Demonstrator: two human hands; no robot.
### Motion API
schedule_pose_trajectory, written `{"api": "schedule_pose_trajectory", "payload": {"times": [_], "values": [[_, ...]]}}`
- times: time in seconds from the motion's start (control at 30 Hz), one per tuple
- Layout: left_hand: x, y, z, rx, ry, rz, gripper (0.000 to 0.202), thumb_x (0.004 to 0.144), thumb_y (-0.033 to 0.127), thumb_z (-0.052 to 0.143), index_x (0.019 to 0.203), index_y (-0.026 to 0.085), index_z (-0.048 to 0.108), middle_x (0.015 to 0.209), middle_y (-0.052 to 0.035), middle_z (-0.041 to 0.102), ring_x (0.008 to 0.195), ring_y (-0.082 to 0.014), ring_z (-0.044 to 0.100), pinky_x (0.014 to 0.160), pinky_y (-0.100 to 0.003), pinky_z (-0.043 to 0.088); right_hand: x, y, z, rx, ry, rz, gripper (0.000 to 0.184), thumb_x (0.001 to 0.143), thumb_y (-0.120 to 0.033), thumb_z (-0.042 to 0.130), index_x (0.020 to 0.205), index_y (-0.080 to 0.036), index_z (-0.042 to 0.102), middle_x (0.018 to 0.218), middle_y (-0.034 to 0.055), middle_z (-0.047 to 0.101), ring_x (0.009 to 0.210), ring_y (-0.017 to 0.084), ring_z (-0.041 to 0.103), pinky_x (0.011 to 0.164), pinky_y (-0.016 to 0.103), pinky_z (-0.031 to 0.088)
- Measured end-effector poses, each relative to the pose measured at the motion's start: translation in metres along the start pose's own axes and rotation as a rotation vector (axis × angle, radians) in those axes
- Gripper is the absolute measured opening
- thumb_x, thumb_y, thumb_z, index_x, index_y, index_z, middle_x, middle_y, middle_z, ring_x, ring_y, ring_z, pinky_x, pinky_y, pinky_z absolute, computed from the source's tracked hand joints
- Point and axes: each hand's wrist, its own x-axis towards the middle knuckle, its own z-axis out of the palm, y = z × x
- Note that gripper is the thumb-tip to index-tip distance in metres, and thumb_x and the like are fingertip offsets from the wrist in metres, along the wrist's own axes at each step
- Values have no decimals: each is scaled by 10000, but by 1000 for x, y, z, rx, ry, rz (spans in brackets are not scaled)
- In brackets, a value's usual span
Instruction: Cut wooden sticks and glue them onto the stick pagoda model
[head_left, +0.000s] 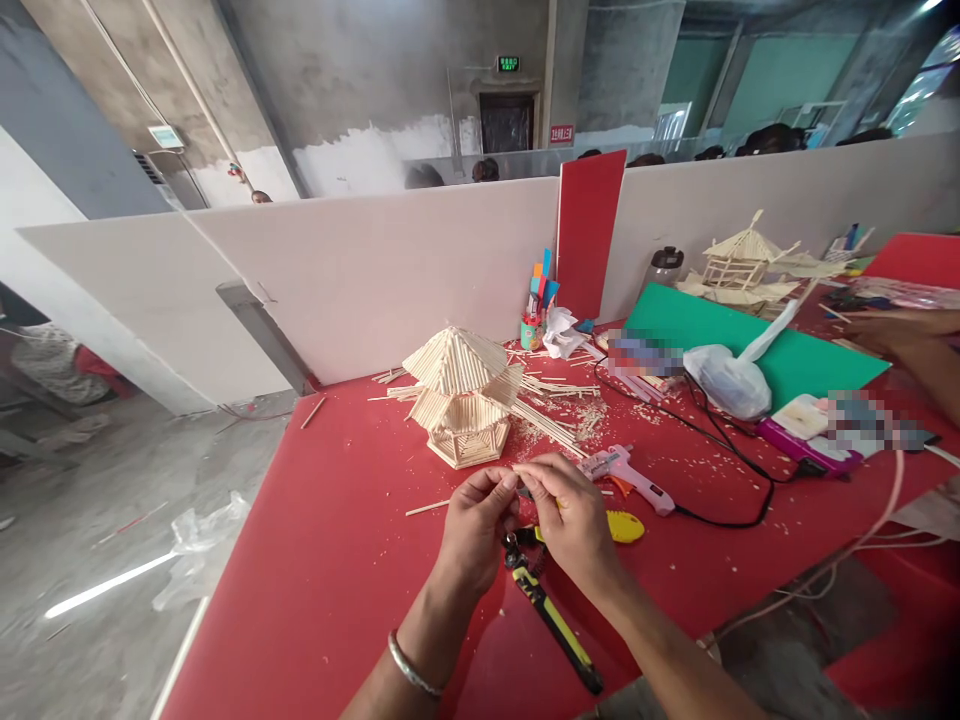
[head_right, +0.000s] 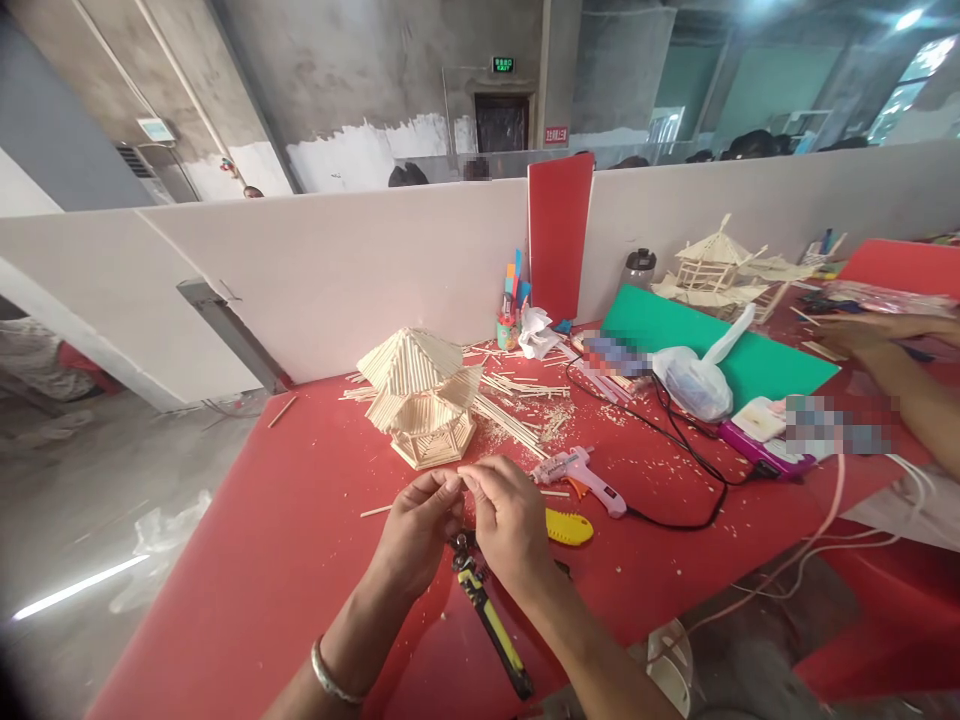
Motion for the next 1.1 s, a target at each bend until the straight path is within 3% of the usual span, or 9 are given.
{"api": "schedule_pose_trajectory", "payload": {"times": [0.4,0.6,0.83,1.1], "values": [[-2,2,3,12,-10,13,285,636,341,845,685,142,647,564,24,529,506,-62,426,499,-189,330,0,-2,-8,58,-69,42,266,972,-262,432,1058,-229,681,946,61,683,880,162,648,781,283,538],[-2,-1,1,118,5,84,293,662,384,827,697,148,656,519,45,489,462,-51,380,471,-190,302,1,0,-10,-21,-54,-3,241,961,-269,450,971,-225,686,877,59,685,836,169,648,759,287,537],[-2,0,1,133,-14,99,304,672,406,816,699,151,652,523,45,501,451,-52,378,464,-199,301,3,2,-16,63,-150,19,241,972,-261,451,1028,-239,685,930,51,685,888,158,638,790,284,530],[-2,1,2,217,69,180,314,676,437,807,726,164,658,511,51,490,455,-68,396,465,-206,313,-1,3,-15,-19,-57,-47,224,949,-231,499,1077,-226,682,926,58,704,868,160,651,779,288,536]]}}
